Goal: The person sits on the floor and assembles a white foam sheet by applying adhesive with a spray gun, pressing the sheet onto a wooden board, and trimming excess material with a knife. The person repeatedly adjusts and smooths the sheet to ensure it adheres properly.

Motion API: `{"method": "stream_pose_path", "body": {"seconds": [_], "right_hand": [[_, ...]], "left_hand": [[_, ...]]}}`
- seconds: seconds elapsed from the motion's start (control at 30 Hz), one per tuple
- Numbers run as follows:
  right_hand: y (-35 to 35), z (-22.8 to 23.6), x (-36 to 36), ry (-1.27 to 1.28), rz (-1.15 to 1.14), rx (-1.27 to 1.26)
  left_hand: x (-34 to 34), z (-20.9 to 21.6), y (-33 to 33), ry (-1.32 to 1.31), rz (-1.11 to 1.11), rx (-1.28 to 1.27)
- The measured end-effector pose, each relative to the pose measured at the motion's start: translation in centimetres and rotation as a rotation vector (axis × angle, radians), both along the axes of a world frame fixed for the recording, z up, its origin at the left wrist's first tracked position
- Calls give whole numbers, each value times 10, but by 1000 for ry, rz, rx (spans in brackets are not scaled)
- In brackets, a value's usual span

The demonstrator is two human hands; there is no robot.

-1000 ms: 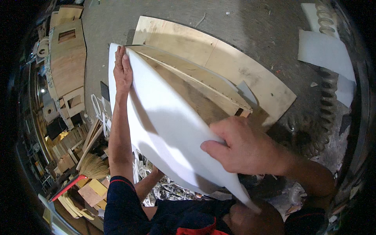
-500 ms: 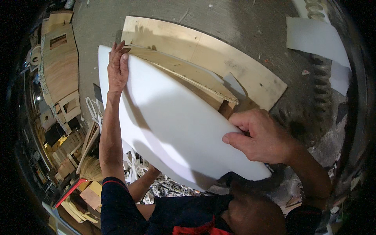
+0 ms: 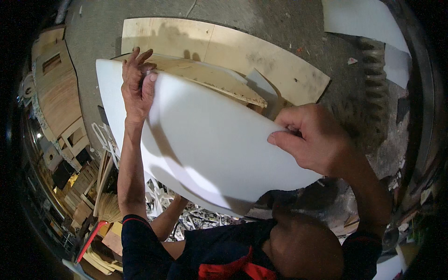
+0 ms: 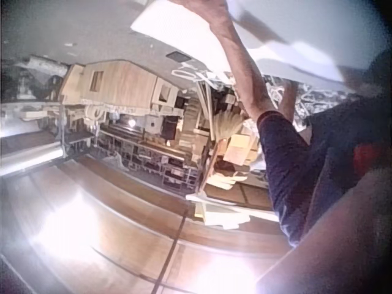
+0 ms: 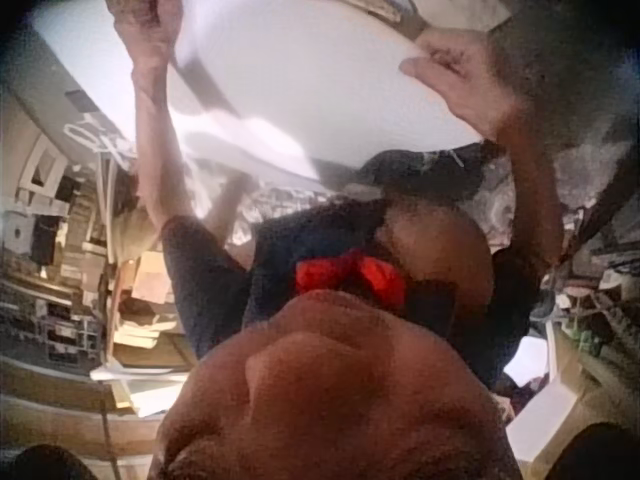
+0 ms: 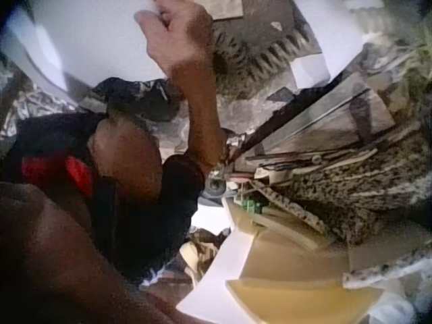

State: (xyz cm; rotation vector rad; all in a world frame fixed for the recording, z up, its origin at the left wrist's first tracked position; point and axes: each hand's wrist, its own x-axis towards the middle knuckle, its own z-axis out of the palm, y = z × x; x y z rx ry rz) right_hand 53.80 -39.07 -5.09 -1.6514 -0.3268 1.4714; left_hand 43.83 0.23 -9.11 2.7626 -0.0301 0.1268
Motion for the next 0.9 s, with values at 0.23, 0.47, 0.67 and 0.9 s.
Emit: {"method": "stream_pose_path", "body": {"seconds": [0.23,0.47,0.67,0.9], "right_hand": [[0,1,11,-20,134,-109],[4,9,10,12,29,-41],[0,32,5,-223,44,208],[6,35,3,-297,6,329]], "left_hand": [[-1,3,-41,61,-93,30],[2,3,-58,76,-128,3],[0,1,-56,77,-99,-9],[-1,2,-58,17,-39,8]]}}
